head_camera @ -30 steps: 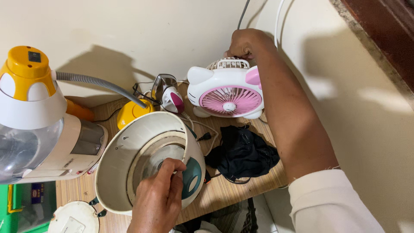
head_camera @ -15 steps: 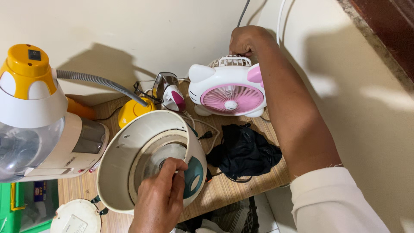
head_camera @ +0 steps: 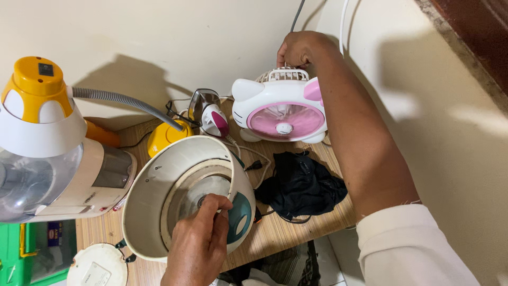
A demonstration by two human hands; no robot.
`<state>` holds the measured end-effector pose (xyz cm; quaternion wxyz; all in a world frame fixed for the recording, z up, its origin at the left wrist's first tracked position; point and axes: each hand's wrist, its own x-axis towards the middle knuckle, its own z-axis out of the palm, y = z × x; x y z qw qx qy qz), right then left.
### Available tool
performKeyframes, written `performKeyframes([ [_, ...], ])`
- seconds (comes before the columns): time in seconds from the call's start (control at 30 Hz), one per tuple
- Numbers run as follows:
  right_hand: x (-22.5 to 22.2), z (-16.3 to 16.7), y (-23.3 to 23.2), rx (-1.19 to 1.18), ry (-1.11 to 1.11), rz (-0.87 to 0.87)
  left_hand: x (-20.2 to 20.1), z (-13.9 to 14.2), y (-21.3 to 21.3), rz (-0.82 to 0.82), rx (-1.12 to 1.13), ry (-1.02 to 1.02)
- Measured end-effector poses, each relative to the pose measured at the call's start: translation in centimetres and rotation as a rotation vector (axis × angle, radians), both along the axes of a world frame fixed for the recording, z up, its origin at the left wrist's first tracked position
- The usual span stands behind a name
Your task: The person uses a screwdriver to unscrew the base of a rice cooker, removing screws and detaching the green side handles. They open the outer shell to expose the internal wiring and heating base, then reposition the cooker and handle the detached base plate.
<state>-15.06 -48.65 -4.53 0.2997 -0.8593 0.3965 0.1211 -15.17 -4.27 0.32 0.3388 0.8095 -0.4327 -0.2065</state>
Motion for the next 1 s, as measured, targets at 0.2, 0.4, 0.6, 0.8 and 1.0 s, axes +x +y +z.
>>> performKeyframes([
  [0.2,-1.2,4.1,3.3,-0.147,0.049,-0.018,0.6,0.0,0.3,-0.009,-0.009,0.007],
  [0.4,-4.0,5.4,8.9,-0.643,-0.566,0.14,2.5,0.5,-0.4,-0.089,-0.198,0.01],
  [0.6,-8.5,1.2,22.6,-0.333,-1.117,0.162,5.7,-0.1,-1.7,-0.108,-0.245,0.061],
  [0.8,-8.0,-3.5,31.7,-0.033,-1.437,0.045,7.8,-0.6,-1.6,-0.202,-0.316,0.389],
  [1.0,-5.8,-5.0,34.7,0.099,-1.481,-0.147,10.1,-1.1,-0.3,-0.205,-0.266,0.456],
])
